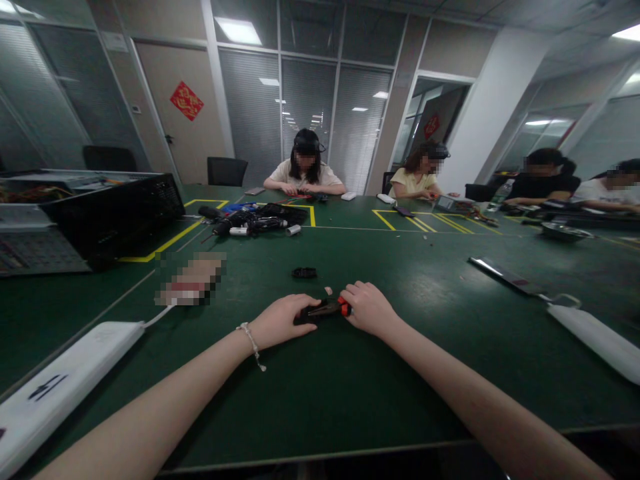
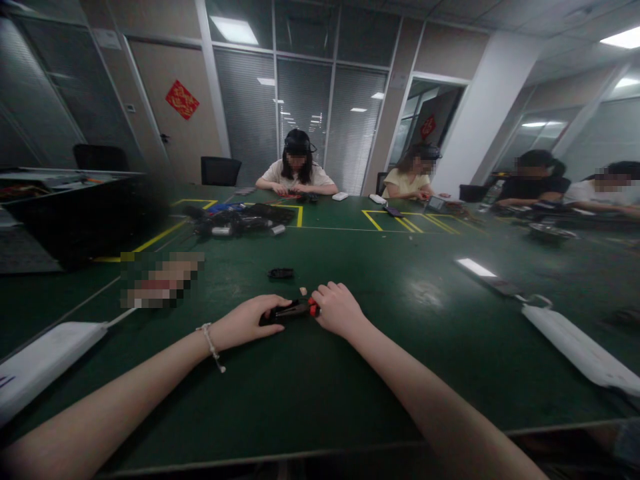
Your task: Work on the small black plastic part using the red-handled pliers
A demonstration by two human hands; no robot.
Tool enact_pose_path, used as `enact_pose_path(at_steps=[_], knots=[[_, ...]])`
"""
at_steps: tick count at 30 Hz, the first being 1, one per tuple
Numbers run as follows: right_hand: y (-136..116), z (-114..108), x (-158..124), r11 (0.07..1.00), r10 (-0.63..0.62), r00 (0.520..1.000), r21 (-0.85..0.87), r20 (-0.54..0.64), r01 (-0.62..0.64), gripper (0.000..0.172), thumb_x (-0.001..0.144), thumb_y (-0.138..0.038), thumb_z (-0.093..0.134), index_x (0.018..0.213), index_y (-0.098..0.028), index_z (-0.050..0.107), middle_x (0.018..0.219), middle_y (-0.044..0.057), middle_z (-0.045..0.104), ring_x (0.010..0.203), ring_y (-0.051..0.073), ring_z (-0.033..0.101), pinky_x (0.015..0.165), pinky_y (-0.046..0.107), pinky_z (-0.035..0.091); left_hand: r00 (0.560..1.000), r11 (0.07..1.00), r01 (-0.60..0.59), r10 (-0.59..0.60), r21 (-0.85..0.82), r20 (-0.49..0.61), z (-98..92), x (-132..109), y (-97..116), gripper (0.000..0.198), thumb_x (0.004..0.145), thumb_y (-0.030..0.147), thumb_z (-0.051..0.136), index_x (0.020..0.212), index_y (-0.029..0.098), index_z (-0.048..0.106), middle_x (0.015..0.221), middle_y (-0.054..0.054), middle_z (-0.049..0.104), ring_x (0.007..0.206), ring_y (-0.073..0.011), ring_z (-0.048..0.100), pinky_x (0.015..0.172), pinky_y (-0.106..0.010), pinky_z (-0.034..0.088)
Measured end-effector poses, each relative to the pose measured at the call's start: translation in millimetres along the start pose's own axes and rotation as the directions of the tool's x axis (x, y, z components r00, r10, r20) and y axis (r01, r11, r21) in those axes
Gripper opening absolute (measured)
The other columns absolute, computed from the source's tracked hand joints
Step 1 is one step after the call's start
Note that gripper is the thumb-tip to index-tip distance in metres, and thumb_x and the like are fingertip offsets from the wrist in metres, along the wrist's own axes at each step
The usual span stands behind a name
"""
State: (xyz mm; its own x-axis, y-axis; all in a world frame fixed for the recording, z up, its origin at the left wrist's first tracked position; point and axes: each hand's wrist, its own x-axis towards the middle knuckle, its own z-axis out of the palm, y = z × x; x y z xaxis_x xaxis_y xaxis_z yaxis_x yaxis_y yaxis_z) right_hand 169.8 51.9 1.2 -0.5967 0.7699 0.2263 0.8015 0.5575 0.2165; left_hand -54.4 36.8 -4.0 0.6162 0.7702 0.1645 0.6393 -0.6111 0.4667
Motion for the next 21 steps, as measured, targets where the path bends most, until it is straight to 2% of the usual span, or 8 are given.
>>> enact_pose_path(at_steps=[14, 21], knots=[[0.7, 1.4, -0.2, 1.000, -0.011, 1.000, 0.013, -0.029, 0.011, 0.018, 0.072, -0.025, 0.050, 0.085, -0.015, 0.057, 0.087, 0.007, 0.058, 0.077, 0.017, 0.048, 0.068, 0.028, 0.033, 1.000, 1.000, -0.002, 0.002, -0.005, 0.006, -1.2, 0.1, 1.4, 0.046, 0.075, 0.036, 0.058, 0.118, 0.025, 0.045, 0.113, -0.003, 0.053, 0.097, -0.0201, 0.051, 0.083, -0.033, 0.040], [1.3, 1.1, -0.4, 1.000, -0.013, 1.000, 0.003, -0.023, 0.013, 0.019, 0.072, -0.024, 0.049, 0.086, -0.015, 0.057, 0.087, 0.007, 0.058, 0.078, 0.018, 0.047, 0.068, 0.028, 0.032, 1.000, 1.000, -0.002, 0.002, -0.004, 0.004, -1.3, 0.0, 1.7, 0.046, 0.075, 0.036, 0.057, 0.118, 0.025, 0.044, 0.111, -0.003, 0.054, 0.092, -0.0194, 0.053, 0.078, -0.032, 0.043]])
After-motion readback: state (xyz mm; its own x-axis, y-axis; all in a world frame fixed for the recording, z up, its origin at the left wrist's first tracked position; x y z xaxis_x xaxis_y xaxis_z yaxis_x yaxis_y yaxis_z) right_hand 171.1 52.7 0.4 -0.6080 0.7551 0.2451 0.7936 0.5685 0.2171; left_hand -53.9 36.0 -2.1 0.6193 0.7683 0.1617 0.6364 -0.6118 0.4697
